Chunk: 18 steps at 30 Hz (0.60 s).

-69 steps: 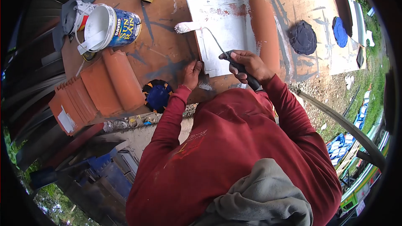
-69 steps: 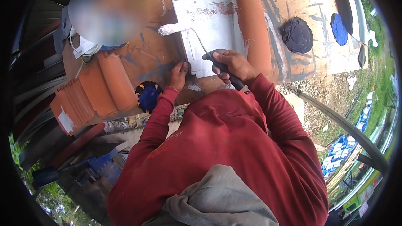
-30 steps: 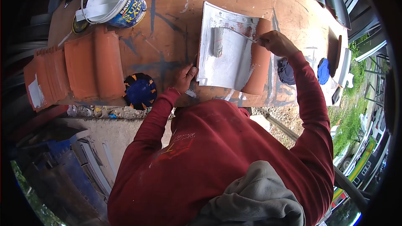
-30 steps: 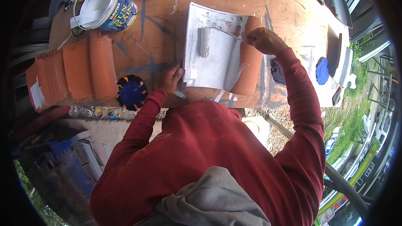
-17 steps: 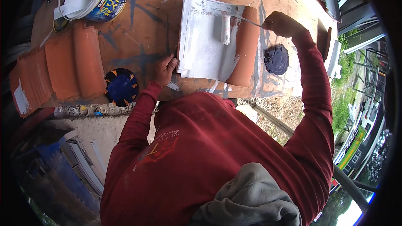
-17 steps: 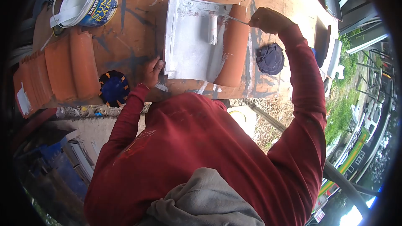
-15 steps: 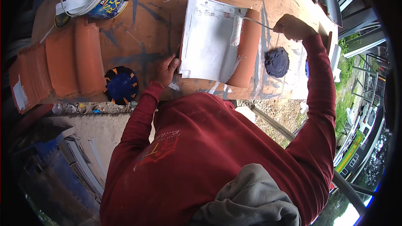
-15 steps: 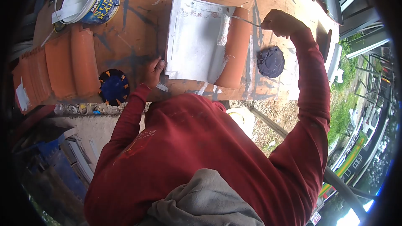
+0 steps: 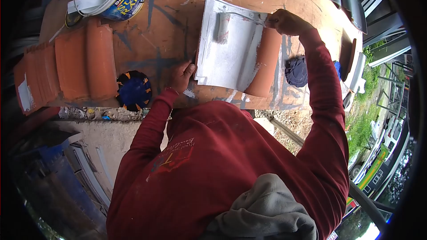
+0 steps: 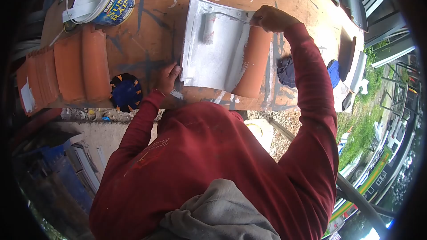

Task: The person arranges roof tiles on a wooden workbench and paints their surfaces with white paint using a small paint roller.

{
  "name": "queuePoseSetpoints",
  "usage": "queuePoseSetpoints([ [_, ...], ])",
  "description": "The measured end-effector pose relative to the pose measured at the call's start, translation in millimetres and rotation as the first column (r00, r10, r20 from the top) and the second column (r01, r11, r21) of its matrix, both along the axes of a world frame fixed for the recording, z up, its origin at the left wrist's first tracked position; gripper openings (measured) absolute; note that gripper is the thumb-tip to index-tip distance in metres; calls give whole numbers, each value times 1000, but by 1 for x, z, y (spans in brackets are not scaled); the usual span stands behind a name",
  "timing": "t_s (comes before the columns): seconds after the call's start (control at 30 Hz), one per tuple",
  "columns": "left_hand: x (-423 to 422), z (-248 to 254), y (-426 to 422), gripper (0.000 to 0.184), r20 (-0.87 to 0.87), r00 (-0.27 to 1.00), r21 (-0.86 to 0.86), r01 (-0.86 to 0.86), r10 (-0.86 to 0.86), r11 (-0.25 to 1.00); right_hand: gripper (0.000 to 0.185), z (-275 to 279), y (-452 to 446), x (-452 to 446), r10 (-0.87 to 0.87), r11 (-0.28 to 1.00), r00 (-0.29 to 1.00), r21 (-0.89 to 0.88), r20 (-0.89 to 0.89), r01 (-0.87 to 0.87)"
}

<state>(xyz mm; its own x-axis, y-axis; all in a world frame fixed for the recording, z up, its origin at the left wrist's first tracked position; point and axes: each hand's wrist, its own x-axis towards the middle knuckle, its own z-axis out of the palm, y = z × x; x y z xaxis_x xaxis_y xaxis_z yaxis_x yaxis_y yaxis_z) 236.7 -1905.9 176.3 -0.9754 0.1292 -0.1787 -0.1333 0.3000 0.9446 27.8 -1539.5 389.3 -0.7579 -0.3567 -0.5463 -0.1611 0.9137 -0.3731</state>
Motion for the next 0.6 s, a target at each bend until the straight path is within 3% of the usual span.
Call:
queuePoseSetpoints([
  [0.1,0,-7,0,68,-36,999,-9,-22,22,1000,30,12,25,-11,-92,989,995,113,-24,94],
  [0.17,-1,-9,-1,68,-30,999,-33,17,-18,999,30,10,31,-16,-114,986,988,138,107,99],
  [0.2,-1,-8,-1,68,-32,999,-26,18,-19,1000,30,10,20,-12,-76,995,988,70,132,67],
  [0.3,-2,-5,1,68,5,1000,13,14,-14,1000,31,-21,-6,-4,-43,983,998,-183,-48,33],
  [0.33,-2,-5,1,67,7,1000,3,7,-7,1000,31,-25,-6,-8,-45,981,998,-189,-45,35],
  [0.43,-1,-3,-4,66,6,1000,-16,26,-26,1000,31,-22,-9,-12,-61,987,997,-146,50,68],
  [0.6,1,-15,0,64,-56,998,-35,-20,18,999,29,32,39,-18,-115,968,985,237,132,81],
])
